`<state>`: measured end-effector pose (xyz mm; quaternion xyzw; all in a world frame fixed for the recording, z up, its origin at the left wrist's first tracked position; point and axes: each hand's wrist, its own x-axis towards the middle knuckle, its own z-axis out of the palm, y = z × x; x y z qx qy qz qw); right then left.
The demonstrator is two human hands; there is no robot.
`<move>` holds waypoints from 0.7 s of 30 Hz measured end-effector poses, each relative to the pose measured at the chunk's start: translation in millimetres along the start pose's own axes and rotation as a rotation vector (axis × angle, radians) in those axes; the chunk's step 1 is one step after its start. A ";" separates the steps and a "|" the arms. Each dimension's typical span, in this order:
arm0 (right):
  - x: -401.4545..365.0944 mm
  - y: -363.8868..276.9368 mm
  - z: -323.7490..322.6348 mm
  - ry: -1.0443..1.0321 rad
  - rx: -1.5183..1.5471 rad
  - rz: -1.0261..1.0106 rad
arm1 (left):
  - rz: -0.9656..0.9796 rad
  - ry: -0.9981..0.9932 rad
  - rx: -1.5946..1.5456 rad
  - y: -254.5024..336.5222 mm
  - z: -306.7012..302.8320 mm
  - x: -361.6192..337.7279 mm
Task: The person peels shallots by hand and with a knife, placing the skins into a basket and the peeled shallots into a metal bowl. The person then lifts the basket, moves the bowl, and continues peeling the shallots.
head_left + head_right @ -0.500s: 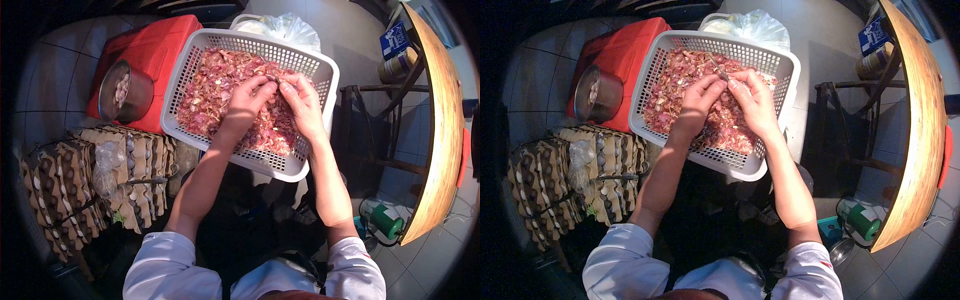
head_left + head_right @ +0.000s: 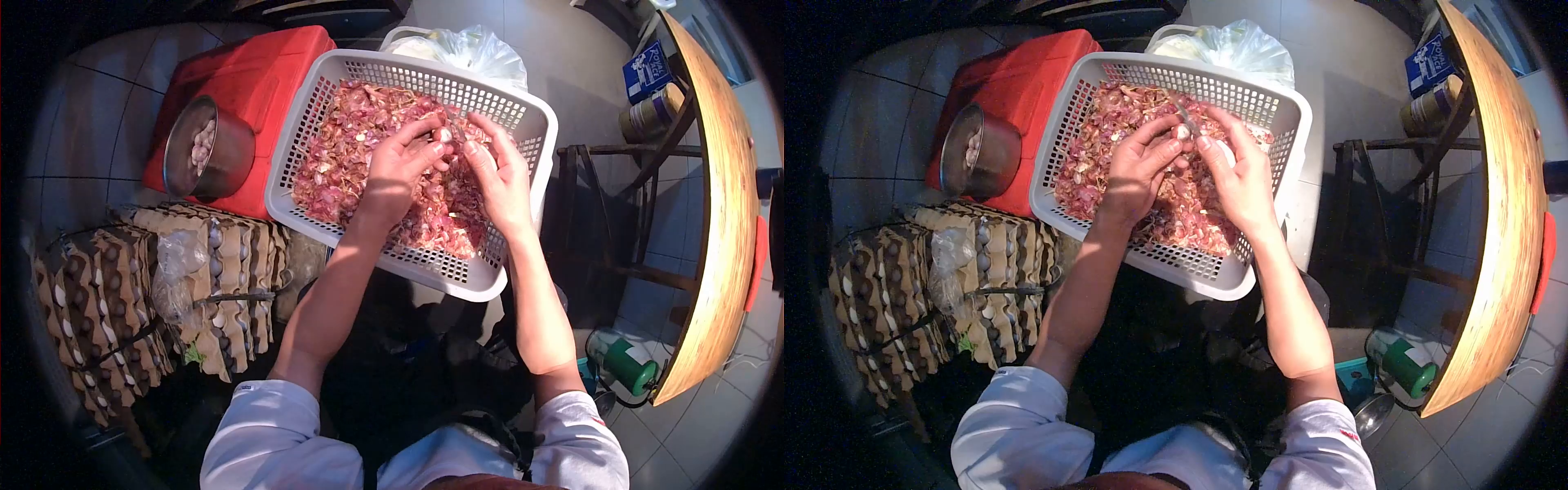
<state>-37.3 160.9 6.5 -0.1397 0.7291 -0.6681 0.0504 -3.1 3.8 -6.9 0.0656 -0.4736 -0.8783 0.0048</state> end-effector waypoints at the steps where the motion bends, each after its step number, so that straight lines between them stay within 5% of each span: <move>1: -0.9 -3.8 0.0 -0.028 -0.040 -0.024 | 0.001 0.002 -0.013 1.3 0.6 -0.4; 21: -6.8 -17.9 7.0 -0.004 -0.173 -0.126 | 0.026 -0.005 0.035 3.8 3.0 -2.0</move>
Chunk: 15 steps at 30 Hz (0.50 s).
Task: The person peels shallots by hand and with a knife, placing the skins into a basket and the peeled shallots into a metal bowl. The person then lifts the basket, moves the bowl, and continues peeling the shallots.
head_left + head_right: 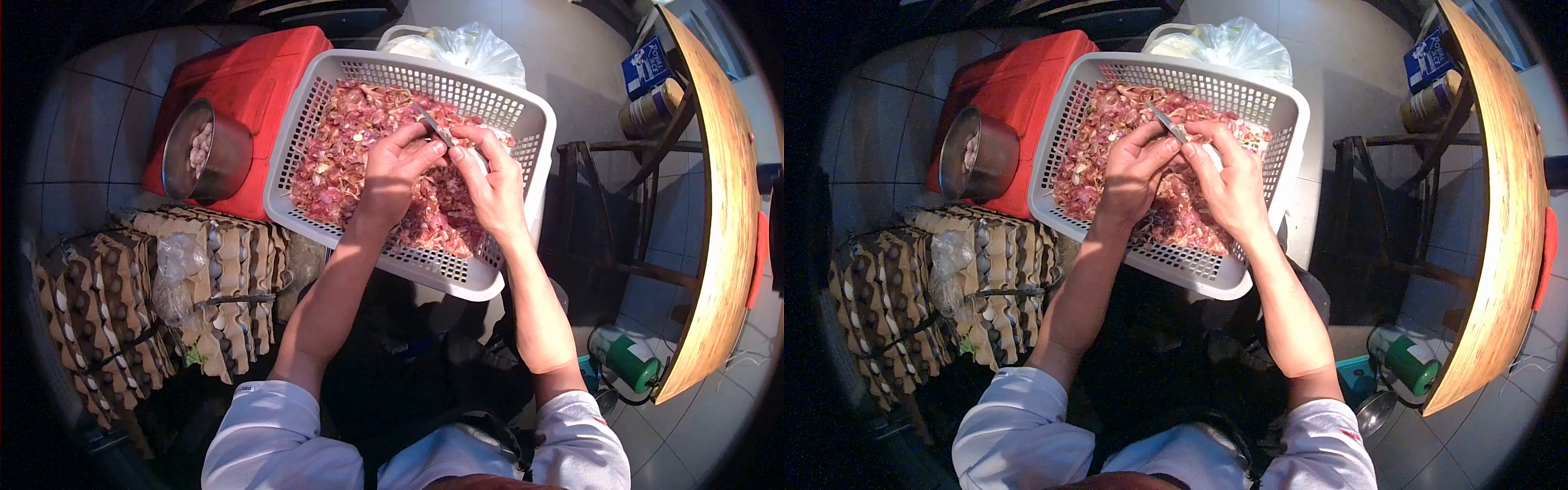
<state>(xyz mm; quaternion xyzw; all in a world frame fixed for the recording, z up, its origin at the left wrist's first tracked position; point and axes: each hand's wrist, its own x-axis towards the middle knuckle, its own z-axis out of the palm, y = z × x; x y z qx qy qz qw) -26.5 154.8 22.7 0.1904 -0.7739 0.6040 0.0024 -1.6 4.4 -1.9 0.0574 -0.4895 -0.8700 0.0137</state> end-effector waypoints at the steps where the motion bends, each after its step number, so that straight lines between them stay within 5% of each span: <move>1: 0.0 1.9 0.1 -0.002 0.050 0.034 | 0.000 0.005 0.008 1.3 1.5 -0.3; 15: 5.1 31.0 -1.9 0.078 0.277 0.157 | -0.039 0.006 -0.041 3.1 3.6 -1.5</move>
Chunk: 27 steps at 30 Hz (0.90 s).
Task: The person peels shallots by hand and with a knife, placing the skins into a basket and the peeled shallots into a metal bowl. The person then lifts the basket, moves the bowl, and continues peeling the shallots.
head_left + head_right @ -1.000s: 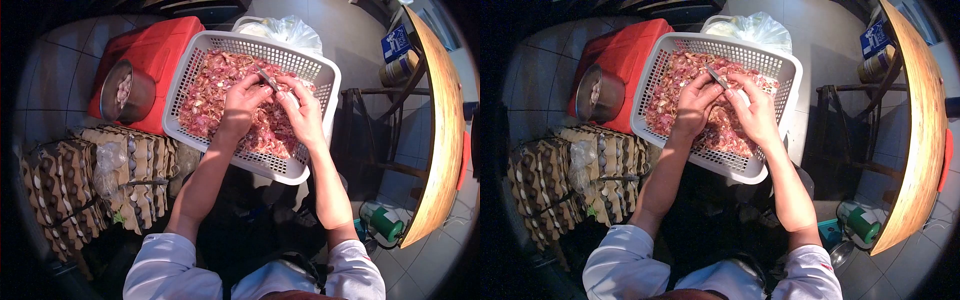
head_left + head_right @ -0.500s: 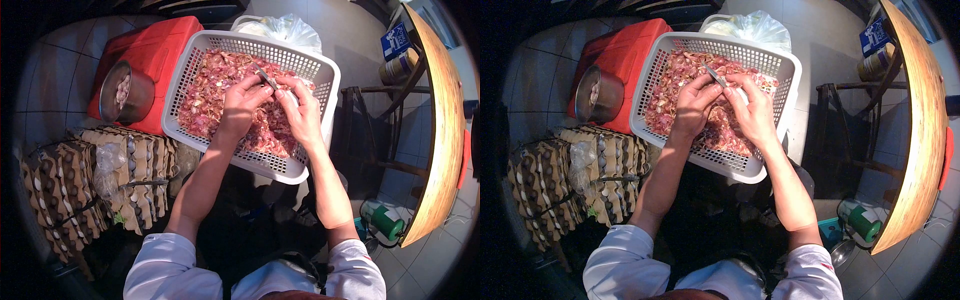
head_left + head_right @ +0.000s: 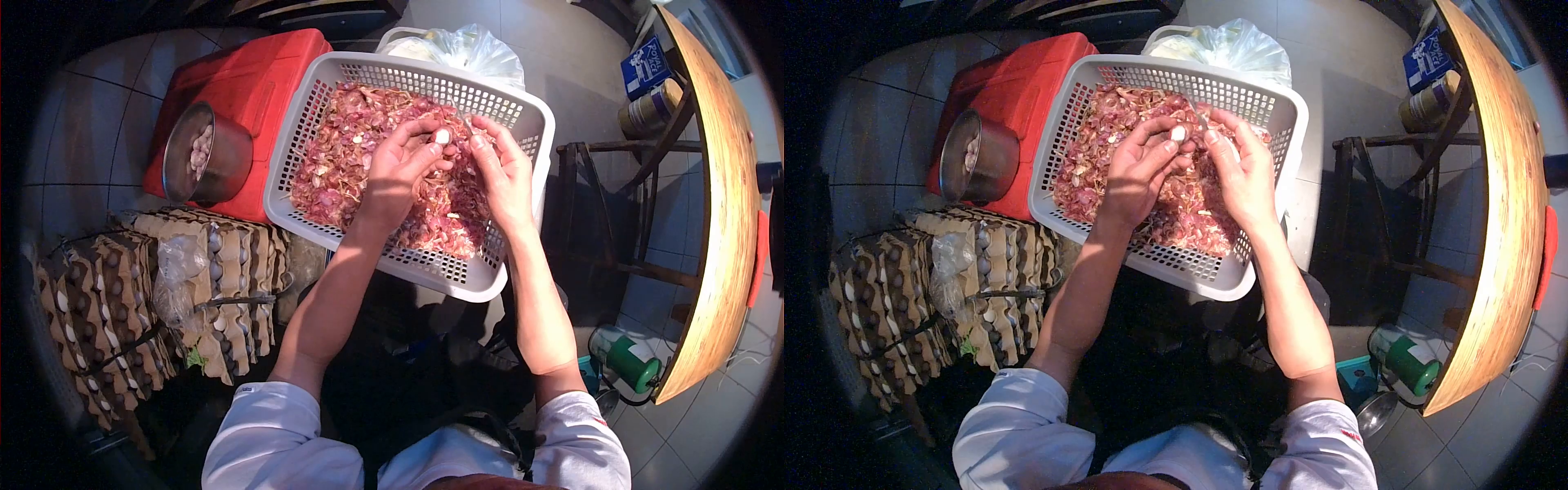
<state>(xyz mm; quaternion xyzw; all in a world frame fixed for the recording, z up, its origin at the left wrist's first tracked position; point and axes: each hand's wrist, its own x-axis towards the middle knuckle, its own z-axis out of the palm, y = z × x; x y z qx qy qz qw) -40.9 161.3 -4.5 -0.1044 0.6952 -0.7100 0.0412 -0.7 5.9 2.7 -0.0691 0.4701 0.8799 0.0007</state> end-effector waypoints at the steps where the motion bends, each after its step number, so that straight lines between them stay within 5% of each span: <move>1: -0.4 -0.2 -0.4 -0.024 -0.023 -0.005 | 0.006 0.006 -0.008 -1.7 -1.2 0.6; 20: -2.1 -2.3 0.5 -0.078 0.042 0.058 | -0.012 -0.055 0.142 -7.9 -0.1 -2.4; 27: -2.3 -6.2 1.9 -0.021 -0.176 0.028 | -0.032 0.038 0.162 -18.7 -0.4 -2.9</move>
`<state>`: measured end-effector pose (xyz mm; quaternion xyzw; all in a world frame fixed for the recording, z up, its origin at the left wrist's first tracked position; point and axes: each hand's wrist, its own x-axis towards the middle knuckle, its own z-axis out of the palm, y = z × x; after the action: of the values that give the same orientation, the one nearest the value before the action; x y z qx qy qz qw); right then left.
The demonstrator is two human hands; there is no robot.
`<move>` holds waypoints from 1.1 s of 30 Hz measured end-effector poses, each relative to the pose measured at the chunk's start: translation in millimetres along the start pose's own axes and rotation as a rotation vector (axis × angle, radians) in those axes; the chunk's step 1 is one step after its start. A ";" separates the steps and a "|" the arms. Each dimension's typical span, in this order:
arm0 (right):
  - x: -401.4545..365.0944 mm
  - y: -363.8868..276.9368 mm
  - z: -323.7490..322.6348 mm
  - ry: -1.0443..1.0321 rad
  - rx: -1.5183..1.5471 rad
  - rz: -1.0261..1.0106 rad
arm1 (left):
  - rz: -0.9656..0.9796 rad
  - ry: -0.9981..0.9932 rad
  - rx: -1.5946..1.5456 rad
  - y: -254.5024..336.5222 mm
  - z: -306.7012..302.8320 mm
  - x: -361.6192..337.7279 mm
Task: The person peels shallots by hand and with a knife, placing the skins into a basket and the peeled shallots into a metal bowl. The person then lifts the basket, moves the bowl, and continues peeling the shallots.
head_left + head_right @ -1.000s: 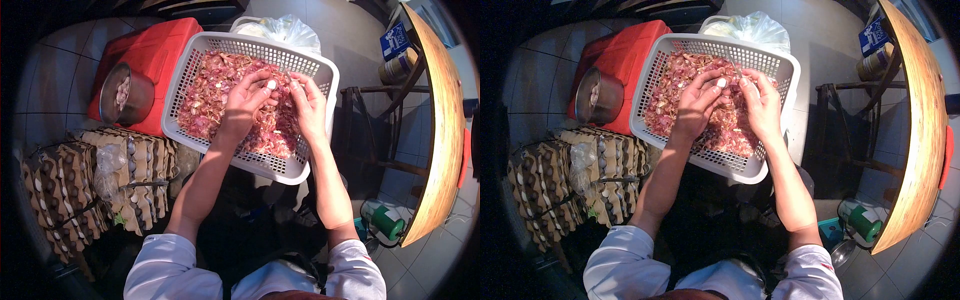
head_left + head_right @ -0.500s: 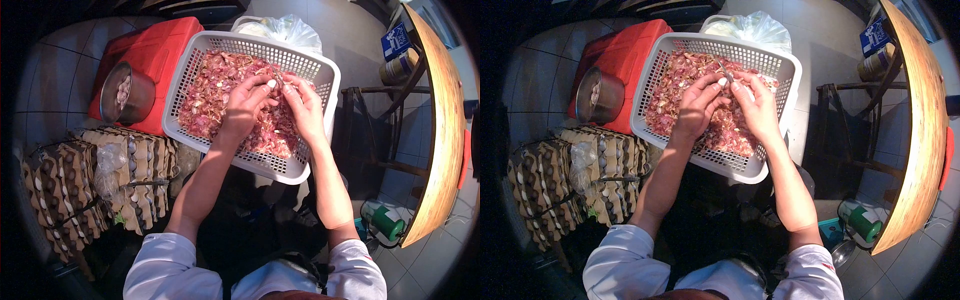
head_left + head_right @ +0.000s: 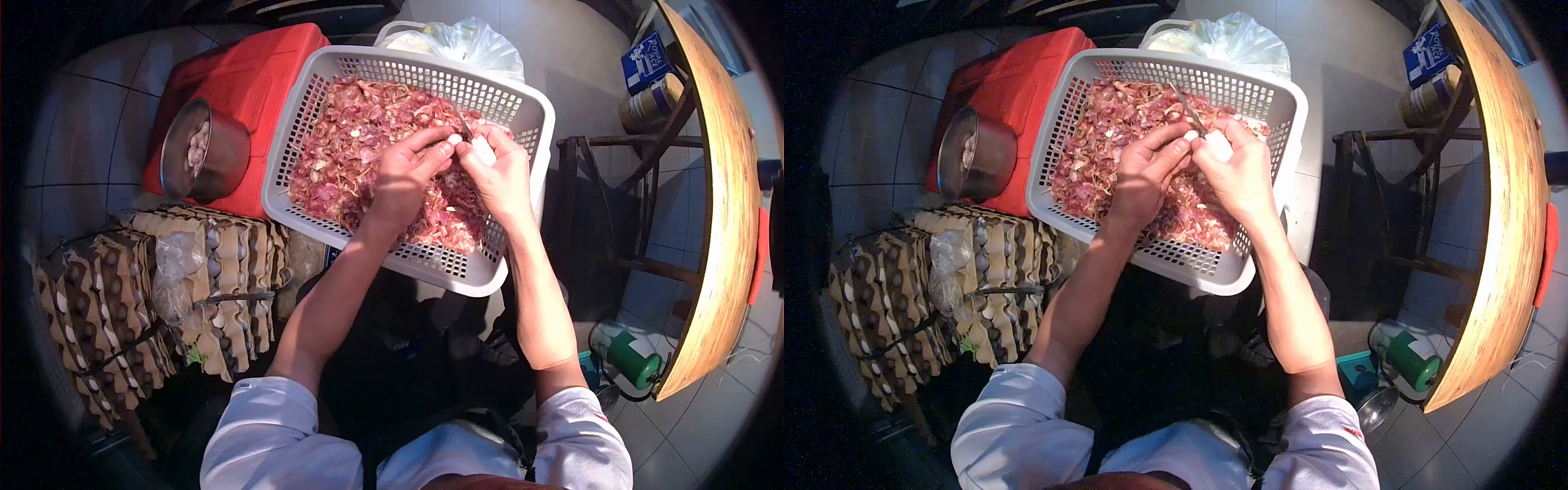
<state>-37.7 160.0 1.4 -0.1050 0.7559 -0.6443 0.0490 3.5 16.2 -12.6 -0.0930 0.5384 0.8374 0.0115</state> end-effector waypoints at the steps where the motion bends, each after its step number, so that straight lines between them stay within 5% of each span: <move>1: 0.1 -0.8 -1.1 0.000 -0.031 -0.006 | -0.005 0.012 0.010 2.0 2.2 -1.5; 11: -1.1 -7.0 -1.9 0.048 -0.191 -0.078 | -0.021 -0.006 -0.236 -3.8 7.1 -3.1; 33: -4.8 0.6 10.0 0.069 -0.202 -0.063 | 0.076 0.067 0.026 -14.1 8.2 -1.1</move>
<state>-31.0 151.5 -1.1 -0.1111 0.8147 -0.5691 -0.0080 5.1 29.6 -21.8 -0.1004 0.5526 0.8265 -0.0375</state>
